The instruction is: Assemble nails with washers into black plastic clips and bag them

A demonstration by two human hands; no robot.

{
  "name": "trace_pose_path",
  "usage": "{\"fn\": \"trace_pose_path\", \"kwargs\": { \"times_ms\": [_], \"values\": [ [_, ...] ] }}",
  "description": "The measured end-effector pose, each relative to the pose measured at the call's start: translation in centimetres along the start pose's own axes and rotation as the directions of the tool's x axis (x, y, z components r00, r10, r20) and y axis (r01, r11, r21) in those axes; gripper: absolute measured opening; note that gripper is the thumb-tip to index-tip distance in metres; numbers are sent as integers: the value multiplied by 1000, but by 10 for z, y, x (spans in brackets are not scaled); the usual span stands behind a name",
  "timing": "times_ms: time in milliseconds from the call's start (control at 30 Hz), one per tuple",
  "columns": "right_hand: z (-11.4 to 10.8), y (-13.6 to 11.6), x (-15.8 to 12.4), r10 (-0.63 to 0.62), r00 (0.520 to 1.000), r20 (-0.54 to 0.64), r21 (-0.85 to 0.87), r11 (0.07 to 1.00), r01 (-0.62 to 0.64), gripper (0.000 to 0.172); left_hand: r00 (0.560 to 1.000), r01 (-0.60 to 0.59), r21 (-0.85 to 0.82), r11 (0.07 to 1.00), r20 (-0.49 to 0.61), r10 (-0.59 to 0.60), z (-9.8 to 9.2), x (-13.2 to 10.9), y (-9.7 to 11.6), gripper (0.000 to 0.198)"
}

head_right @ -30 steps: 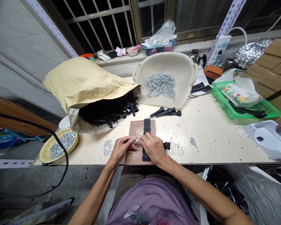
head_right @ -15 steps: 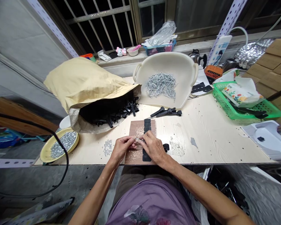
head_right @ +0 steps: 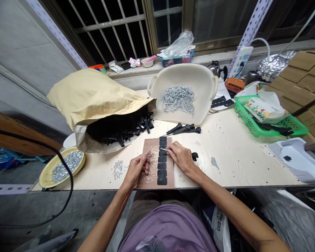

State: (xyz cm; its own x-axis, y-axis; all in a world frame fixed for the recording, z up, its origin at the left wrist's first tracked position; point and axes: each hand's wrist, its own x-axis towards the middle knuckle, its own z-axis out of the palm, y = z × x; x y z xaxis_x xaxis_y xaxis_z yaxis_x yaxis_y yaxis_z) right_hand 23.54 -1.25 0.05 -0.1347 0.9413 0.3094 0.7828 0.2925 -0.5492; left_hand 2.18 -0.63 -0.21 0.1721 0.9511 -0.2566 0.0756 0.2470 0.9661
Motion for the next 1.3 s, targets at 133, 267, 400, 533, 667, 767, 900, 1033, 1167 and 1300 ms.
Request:
{"fn": "trace_pose_path", "kwargs": {
  "times_ms": [133,267,400,533,667,767,900,1033,1167,1300],
  "values": [
    [2,25,21,-75,996,38,-113,990,79,25,993,-60,146,987,-88,73,-3,2,-9,50],
    [8,43,44,-155,987,44,-173,972,161,23,975,-119,256,959,-151,161,1,3,-14,49],
    [14,47,33,-266,958,105,-110,955,277,25,955,-155,298,942,-199,220,4,3,-14,48],
    [16,37,9,-536,802,263,35,836,548,29,950,-159,320,934,-208,233,5,4,-12,47],
    [12,39,30,-435,881,188,9,897,441,30,947,-158,328,931,-216,237,7,4,-13,45],
    [13,41,38,-378,915,142,-15,923,384,28,946,-146,335,931,-226,230,7,4,-14,44],
    [15,40,28,-596,736,322,121,797,592,31,952,-144,372,917,-201,231,7,5,-14,42],
    [6,47,46,-384,903,195,51,923,382,30,949,-150,406,901,-198,247,7,6,-14,41],
    [3,42,38,-491,822,290,134,871,473,32,948,-155,414,897,-194,253,7,7,-15,40],
    [8,39,25,-523,782,339,154,851,503,30,953,-147,427,892,-180,243,7,7,-14,39]
  ]
}}
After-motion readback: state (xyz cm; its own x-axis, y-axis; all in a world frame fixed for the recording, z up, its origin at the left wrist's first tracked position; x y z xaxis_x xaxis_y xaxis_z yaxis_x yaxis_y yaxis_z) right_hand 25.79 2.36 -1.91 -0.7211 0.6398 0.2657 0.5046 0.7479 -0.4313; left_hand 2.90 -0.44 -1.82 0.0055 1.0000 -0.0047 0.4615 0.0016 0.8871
